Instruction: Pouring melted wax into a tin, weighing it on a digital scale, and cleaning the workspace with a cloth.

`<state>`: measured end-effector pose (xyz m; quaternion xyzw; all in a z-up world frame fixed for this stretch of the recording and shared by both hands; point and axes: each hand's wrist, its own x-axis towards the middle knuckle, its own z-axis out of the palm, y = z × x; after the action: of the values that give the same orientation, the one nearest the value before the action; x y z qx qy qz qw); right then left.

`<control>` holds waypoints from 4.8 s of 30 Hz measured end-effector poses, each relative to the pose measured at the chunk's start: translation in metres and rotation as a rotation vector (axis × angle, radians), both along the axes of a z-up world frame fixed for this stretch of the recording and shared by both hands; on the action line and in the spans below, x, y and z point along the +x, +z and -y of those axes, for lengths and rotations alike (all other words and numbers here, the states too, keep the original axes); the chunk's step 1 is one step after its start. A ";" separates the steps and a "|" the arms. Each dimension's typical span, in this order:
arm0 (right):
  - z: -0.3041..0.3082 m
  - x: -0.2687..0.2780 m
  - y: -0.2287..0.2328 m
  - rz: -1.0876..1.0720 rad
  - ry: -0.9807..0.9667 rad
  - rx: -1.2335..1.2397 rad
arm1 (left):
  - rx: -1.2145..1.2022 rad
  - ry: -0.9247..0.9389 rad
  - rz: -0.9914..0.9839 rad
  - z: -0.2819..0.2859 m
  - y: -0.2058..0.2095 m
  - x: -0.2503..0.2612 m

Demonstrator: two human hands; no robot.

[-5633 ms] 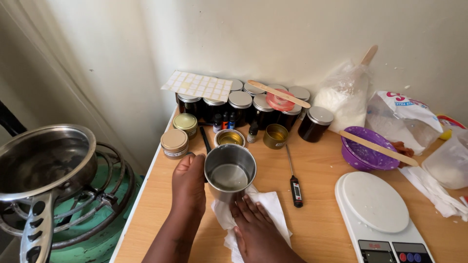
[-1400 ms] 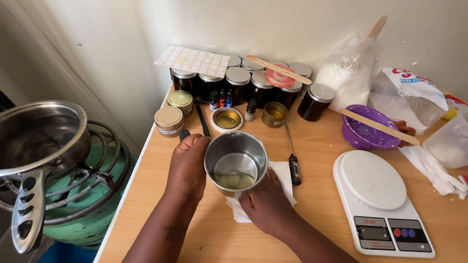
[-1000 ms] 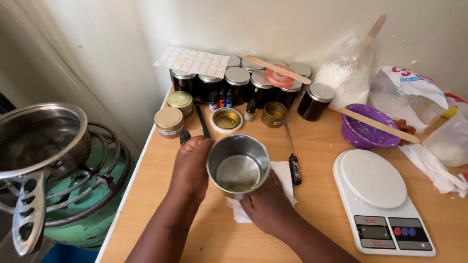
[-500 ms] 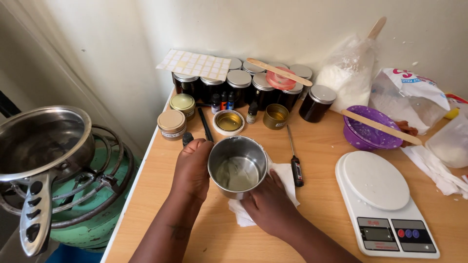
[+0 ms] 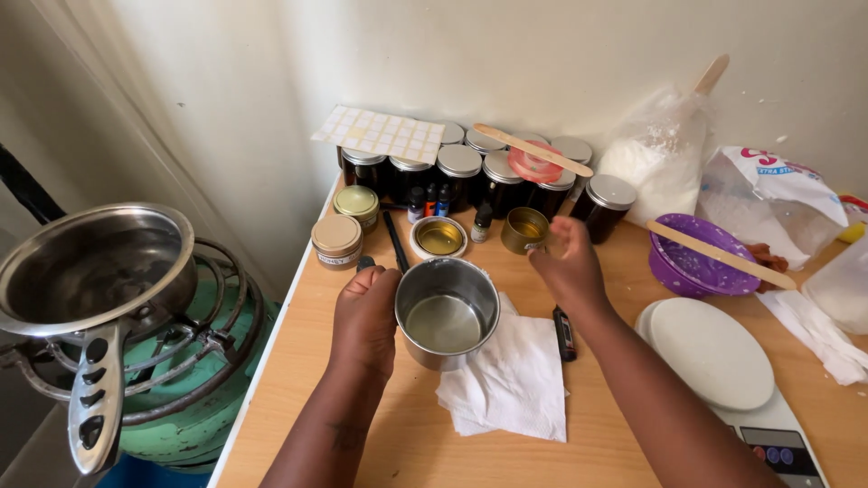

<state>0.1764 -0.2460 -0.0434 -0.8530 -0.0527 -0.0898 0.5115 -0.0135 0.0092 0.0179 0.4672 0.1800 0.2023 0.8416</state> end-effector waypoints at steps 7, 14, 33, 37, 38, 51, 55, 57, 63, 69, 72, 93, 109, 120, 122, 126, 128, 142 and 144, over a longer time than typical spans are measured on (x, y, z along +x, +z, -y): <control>-0.019 0.032 -0.007 -0.046 -0.046 -0.057 | 0.047 0.030 -0.026 0.001 -0.013 0.004; -0.022 0.009 0.003 -0.041 -0.074 -0.101 | 0.092 0.023 -0.029 0.001 -0.012 0.004; -0.007 -0.119 0.011 0.245 0.119 -0.301 | 0.098 0.055 -0.052 -0.004 -0.009 0.006; -0.005 -0.145 -0.008 0.591 0.204 -0.389 | 0.075 0.035 -0.121 -0.004 -0.002 0.011; -0.008 -0.152 -0.003 0.519 0.337 -0.416 | 0.059 0.042 -0.117 -0.005 -0.005 0.015; -0.036 -0.186 -0.018 0.574 0.677 -0.590 | 0.266 -0.042 -0.131 -0.004 0.020 0.093; -0.033 -0.176 -0.018 0.567 0.707 -0.554 | 0.510 -0.024 -0.094 -0.002 0.020 0.122; -0.032 -0.174 -0.013 0.479 0.702 -0.417 | 0.642 -0.021 -0.051 0.001 0.014 0.139; -0.002 -0.159 0.011 0.322 0.586 -0.378 | 0.590 -0.013 -0.064 0.009 0.011 0.151; 0.124 -0.112 0.073 -0.324 -0.156 -0.545 | 0.196 0.030 -0.014 0.008 0.009 0.139; 0.168 -0.126 0.089 -0.189 -0.282 -0.667 | 0.096 0.044 -0.047 0.004 0.020 0.117; 0.071 -0.139 0.079 -0.606 -0.301 -0.716 | -0.059 0.121 -0.144 -0.010 0.016 -0.008; 0.146 -0.158 0.010 -0.573 -0.199 -0.435 | -0.096 0.079 -0.132 -0.015 -0.020 -0.029; 0.178 -0.134 -0.020 -0.637 -0.081 -0.362 | -0.112 0.079 -0.151 -0.013 -0.022 -0.027; 0.154 -0.145 0.023 -0.713 -0.140 -0.406 | -0.102 0.079 -0.155 -0.013 -0.023 -0.027; 0.121 -0.135 0.064 -0.279 -0.367 -0.201 | -0.108 0.078 -0.186 -0.012 -0.017 -0.027; 0.099 -0.127 0.079 -0.239 -0.257 -0.185 | -0.106 0.082 -0.175 -0.012 -0.022 -0.026; -0.004 -0.089 0.084 -0.227 0.382 -0.635 | -0.091 0.082 -0.165 -0.013 -0.025 -0.024; -0.010 -0.078 0.069 -0.167 0.403 -0.724 | -0.101 0.106 -0.143 -0.014 -0.032 -0.020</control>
<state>0.0980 -0.2359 0.0252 -0.9546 -0.2050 0.1058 0.1886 -0.0340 0.0233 -0.0141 0.4272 0.2742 0.2033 0.8372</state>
